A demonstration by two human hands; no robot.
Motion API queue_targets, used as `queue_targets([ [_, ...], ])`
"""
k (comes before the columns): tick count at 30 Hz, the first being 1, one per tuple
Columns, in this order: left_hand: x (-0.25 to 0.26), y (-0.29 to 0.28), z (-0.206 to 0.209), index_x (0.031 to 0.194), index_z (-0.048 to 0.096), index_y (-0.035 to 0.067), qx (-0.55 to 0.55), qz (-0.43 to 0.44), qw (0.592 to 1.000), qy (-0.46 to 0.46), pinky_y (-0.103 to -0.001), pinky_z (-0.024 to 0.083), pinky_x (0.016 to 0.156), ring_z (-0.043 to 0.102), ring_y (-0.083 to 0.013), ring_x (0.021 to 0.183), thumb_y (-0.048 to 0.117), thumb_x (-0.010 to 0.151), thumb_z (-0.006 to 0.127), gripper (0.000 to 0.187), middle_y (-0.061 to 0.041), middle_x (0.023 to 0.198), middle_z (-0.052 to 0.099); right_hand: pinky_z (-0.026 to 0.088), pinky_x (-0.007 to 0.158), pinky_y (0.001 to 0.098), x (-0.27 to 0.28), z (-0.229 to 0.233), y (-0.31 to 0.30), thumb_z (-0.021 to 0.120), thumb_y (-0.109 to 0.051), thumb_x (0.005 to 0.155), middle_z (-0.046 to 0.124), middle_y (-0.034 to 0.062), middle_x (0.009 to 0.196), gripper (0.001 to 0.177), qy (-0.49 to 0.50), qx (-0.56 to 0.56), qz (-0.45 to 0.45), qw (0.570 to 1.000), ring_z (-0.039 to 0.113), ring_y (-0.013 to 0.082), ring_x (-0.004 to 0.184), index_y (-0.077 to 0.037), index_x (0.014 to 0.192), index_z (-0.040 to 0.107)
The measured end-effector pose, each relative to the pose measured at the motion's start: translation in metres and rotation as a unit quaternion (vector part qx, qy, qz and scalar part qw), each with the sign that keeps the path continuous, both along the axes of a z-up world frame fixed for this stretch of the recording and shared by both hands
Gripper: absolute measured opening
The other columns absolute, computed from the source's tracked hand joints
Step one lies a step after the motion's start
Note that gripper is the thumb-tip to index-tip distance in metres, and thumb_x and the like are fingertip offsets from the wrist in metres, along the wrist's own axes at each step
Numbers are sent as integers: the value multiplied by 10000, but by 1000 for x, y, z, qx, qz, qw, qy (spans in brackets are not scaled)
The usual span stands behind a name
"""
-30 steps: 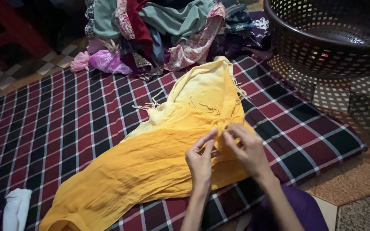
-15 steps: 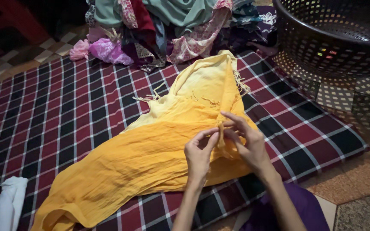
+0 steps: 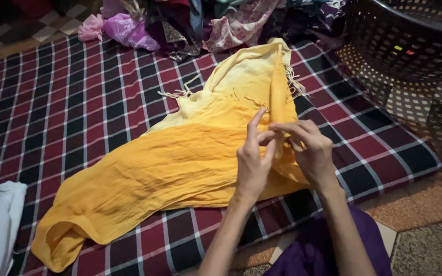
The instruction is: The person folds a yellow scarf and a patterned cloth on a checkered mat. They smooth, fold, and stack the items one at a time, then place the finished stack aside.
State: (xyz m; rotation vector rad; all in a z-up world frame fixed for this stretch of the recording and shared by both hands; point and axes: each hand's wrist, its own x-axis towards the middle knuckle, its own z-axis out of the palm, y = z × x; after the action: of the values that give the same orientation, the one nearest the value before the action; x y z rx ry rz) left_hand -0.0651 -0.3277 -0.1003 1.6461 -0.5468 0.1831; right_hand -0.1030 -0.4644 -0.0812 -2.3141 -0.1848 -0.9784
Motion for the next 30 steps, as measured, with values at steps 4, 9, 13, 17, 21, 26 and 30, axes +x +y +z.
queue_targets([
  [4, -6, -19, 6, 1542, 318, 133, 2, -44, 997, 59, -334, 673, 797, 770, -267, 893, -34, 905, 590, 713, -128, 1148, 707, 605, 752, 306, -1, 2, -2, 737, 80, 822, 763, 76, 1002, 305, -25, 65, -44, 997, 748, 191, 874, -75, 1081, 782],
  [9, -5, -29, -12, 1422, 457, 55, 112, 8, 982, -153, -421, 590, 930, 684, -402, 1049, -110, 736, 639, 728, -224, 1202, 636, 612, 787, 315, -1, -7, -32, 692, 112, 937, 767, 80, 982, 207, -64, 107, -118, 985, 760, 150, 885, -44, 1052, 764],
  [13, 15, -14, -41, 1140, 613, 74, 225, 49, 940, -252, -441, 543, 876, 712, -315, 951, -66, 823, 683, 353, -121, 1095, 707, 611, 709, 287, 6, -15, -113, 680, 130, 976, 707, 65, 968, 169, -92, 138, -186, 968, 705, 162, 825, -38, 985, 661],
  [17, 30, 6, -63, 1006, 695, 98, 390, 152, 867, -271, -413, 492, 808, 694, -215, 795, -85, 850, 667, 242, -74, 1036, 731, 637, 939, 301, 7, -41, -228, 529, 219, 941, 720, 92, 1095, 296, -126, 75, -166, 975, 734, 171, 1010, 0, 1106, 642],
  [21, 27, 42, -75, 883, 674, 88, 431, 138, 822, -345, -438, 492, 880, 706, -290, 897, 14, 791, 669, 118, -110, 959, 706, 585, 969, 330, -11, -74, -316, 528, 158, 998, 675, 110, 1137, 244, -57, 101, -193, 974, 675, 178, 1051, 5, 1163, 622],
  [26, 21, 77, -82, 1015, 687, 86, 452, 62, 799, -393, -383, 500, 822, 677, -242, 867, 90, 803, 661, 214, -96, 972, 692, 584, 858, 347, -48, -119, -327, 611, -36, 1081, 686, 97, 1088, 97, 95, 159, -238, 954, 692, 184, 1002, -25, 1175, 632],
  [30, 17, 96, -81, 1164, 669, 66, 462, -41, 800, -381, -340, 525, 810, 648, -206, 912, 122, 953, 657, 219, -95, 1081, 680, 550, 867, 424, -29, -149, -316, 713, -104, 1015, 698, 176, 1117, 167, 125, 69, -331, 933, 687, 290, 985, -22, 1157, 680],
])
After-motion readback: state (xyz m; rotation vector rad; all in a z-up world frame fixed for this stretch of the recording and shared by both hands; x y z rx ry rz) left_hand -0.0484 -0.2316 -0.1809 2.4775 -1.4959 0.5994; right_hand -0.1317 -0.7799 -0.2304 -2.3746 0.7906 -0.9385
